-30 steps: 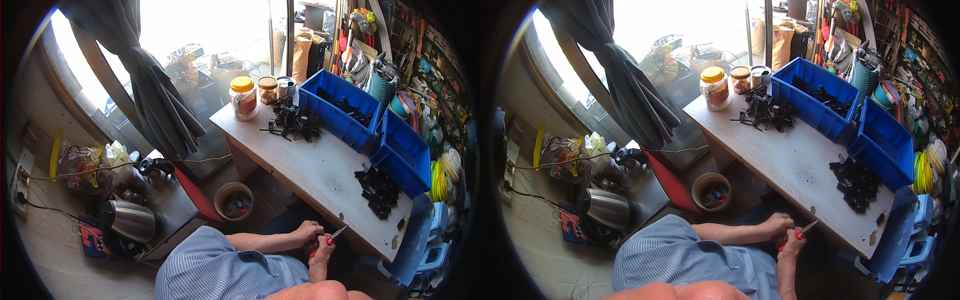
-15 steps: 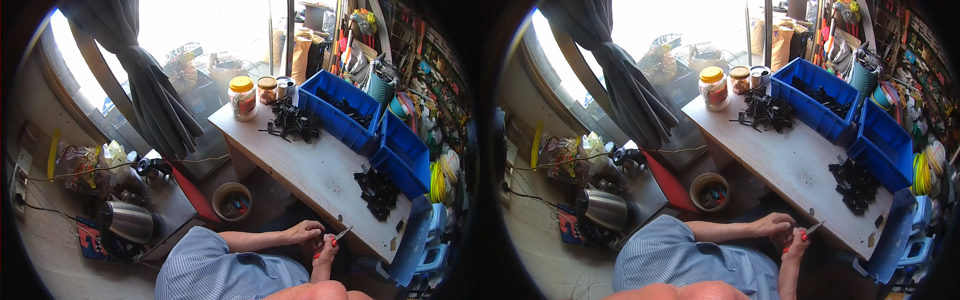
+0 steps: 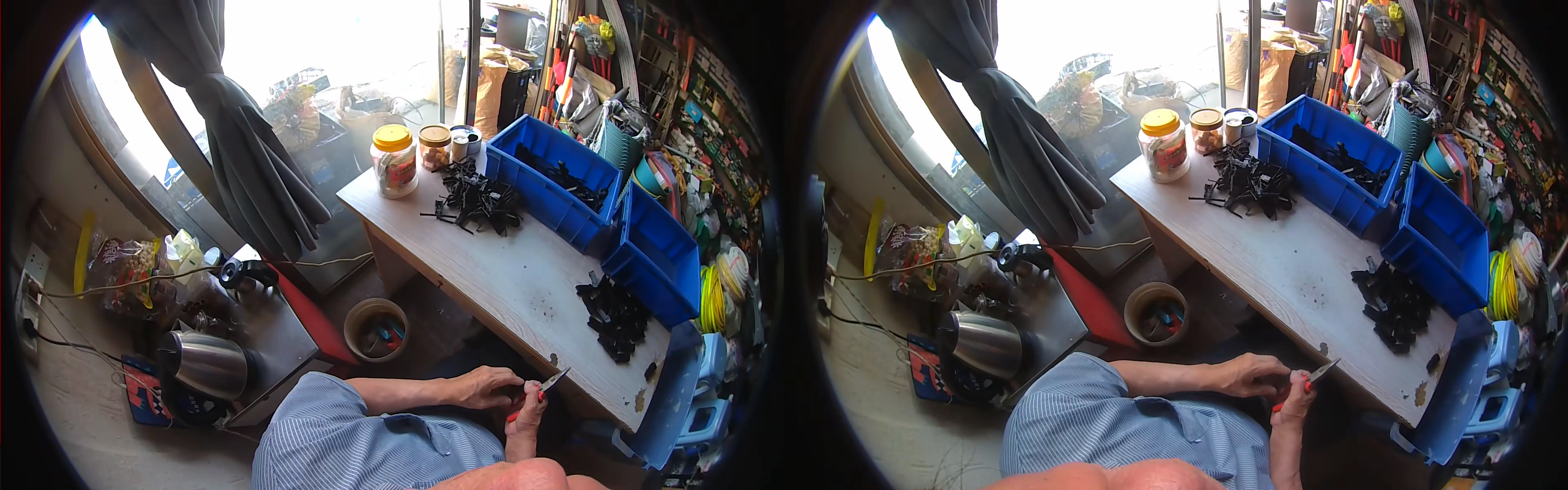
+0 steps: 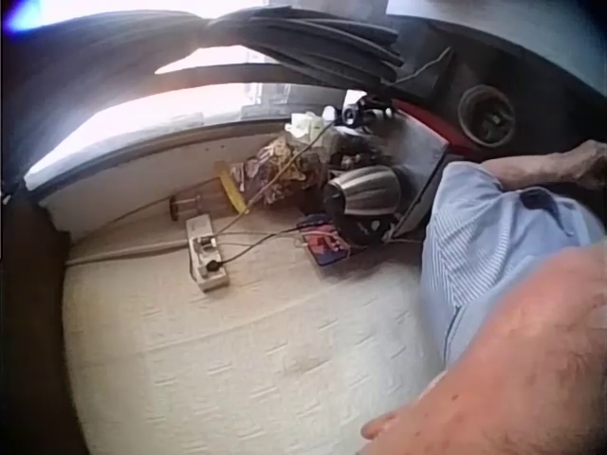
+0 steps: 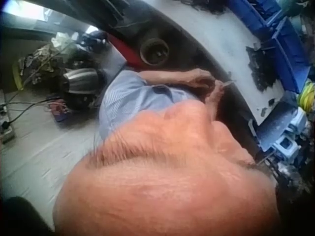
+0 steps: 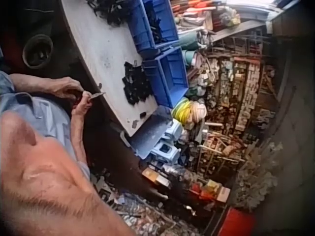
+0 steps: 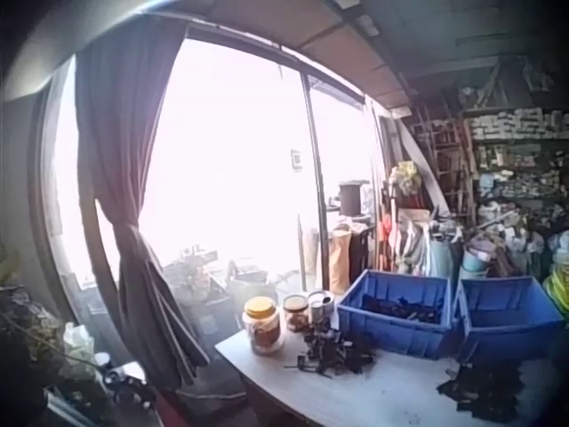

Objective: Assembling and snipping small black plastic parts at a workbench.

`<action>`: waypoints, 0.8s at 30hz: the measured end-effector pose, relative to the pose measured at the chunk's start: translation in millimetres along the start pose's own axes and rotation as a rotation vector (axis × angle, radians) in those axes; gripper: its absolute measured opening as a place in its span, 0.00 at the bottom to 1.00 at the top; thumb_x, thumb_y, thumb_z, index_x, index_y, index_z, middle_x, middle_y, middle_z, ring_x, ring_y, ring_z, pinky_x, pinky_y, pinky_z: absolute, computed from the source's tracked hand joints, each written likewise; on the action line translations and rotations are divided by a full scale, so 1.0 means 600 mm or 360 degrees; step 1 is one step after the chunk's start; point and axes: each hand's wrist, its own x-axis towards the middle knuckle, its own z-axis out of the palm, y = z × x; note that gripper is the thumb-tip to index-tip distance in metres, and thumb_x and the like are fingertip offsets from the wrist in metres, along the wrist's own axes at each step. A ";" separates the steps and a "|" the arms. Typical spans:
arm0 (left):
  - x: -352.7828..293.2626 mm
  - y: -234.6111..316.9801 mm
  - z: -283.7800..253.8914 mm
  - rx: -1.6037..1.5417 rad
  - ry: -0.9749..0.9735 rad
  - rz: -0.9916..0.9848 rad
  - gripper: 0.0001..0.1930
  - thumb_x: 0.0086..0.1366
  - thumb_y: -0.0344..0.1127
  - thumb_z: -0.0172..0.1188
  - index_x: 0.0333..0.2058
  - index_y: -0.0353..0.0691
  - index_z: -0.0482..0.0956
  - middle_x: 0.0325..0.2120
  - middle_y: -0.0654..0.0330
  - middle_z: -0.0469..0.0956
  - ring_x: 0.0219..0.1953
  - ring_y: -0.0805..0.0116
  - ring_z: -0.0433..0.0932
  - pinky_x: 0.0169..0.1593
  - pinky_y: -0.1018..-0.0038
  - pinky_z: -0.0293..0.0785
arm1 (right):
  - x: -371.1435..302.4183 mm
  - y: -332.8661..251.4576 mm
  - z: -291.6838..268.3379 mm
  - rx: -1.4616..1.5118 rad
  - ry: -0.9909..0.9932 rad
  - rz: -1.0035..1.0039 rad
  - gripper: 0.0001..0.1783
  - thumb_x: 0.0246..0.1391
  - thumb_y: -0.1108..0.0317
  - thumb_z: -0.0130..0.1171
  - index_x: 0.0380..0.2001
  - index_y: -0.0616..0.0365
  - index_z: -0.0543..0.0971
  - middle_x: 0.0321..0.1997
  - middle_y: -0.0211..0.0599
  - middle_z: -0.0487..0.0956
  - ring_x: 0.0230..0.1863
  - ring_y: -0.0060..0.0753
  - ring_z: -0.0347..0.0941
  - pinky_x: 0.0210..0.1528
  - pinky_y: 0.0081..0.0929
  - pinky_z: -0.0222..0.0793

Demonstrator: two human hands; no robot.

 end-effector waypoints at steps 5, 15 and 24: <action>0.004 0.004 0.007 0.0064 0.0085 0.0058 0.20 0.58 0.29 0.66 0.48 0.31 0.72 0.35 0.47 0.76 0.37 0.48 0.79 0.40 0.60 0.77 | 0.006 0.008 -0.012 0.0045 -0.0061 0.0054 0.10 0.53 0.65 0.61 0.36 0.52 0.72 0.34 0.27 0.71 0.36 0.26 0.72 0.39 0.25 0.71; -0.001 0.009 0.031 0.0076 0.0313 -0.0211 0.11 0.64 0.28 0.61 0.44 0.33 0.74 0.33 0.48 0.80 0.34 0.54 0.84 0.37 0.66 0.81 | -0.010 -0.006 -0.023 -0.0086 0.0031 0.0243 0.11 0.55 0.62 0.59 0.38 0.54 0.73 0.33 0.28 0.72 0.34 0.28 0.73 0.37 0.25 0.73; 0.068 0.009 0.007 -0.0615 0.0861 -0.0524 0.09 0.67 0.29 0.60 0.44 0.33 0.77 0.32 0.63 0.80 0.35 0.77 0.78 0.40 0.77 0.77 | -0.007 -0.004 0.010 -0.0207 -0.0149 0.0305 0.11 0.64 0.63 0.51 0.43 0.60 0.73 0.30 0.36 0.77 0.26 0.29 0.78 0.26 0.34 0.83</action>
